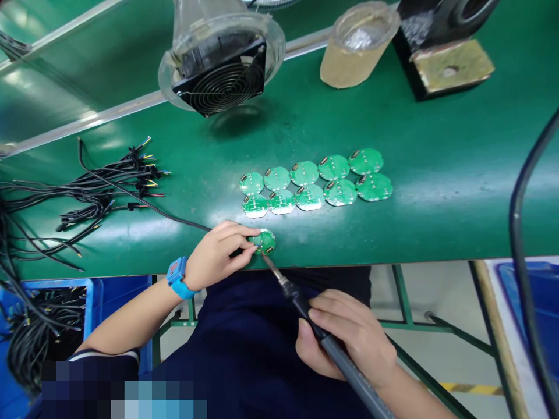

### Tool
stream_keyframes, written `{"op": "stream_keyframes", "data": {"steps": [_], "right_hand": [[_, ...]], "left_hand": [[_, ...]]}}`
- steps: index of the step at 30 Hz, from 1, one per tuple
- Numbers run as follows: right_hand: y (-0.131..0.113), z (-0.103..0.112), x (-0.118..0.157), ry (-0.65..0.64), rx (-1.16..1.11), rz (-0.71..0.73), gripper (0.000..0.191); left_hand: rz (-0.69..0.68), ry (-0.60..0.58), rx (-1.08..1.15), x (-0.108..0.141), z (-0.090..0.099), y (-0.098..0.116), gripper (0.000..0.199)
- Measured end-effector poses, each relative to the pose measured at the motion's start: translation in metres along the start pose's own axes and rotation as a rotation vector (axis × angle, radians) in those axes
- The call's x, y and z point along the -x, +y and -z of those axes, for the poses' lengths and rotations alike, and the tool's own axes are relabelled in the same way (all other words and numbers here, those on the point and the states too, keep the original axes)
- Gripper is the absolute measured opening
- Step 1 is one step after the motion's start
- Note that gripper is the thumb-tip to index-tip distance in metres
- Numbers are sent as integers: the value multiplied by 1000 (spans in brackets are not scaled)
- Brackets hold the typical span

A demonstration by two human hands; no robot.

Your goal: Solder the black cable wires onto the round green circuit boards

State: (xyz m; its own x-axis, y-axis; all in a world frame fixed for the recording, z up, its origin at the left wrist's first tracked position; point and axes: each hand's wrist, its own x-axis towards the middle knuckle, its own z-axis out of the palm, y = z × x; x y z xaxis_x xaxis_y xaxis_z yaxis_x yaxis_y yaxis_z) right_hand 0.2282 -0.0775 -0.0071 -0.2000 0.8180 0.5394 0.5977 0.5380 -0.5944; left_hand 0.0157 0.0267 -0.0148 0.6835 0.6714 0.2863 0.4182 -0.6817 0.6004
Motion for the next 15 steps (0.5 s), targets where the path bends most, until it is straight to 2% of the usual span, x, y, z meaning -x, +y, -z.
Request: {"op": "stream_keyframes", "data": {"steps": [6, 15], "right_hand": [[-2, 5, -2, 18, 1, -31, 9], [-3, -2, -8, -65, -8, 20, 14]], "left_hand": [[-6, 4, -20, 0, 0, 1, 13], [-9, 3, -31, 0, -1, 1, 14]]}}
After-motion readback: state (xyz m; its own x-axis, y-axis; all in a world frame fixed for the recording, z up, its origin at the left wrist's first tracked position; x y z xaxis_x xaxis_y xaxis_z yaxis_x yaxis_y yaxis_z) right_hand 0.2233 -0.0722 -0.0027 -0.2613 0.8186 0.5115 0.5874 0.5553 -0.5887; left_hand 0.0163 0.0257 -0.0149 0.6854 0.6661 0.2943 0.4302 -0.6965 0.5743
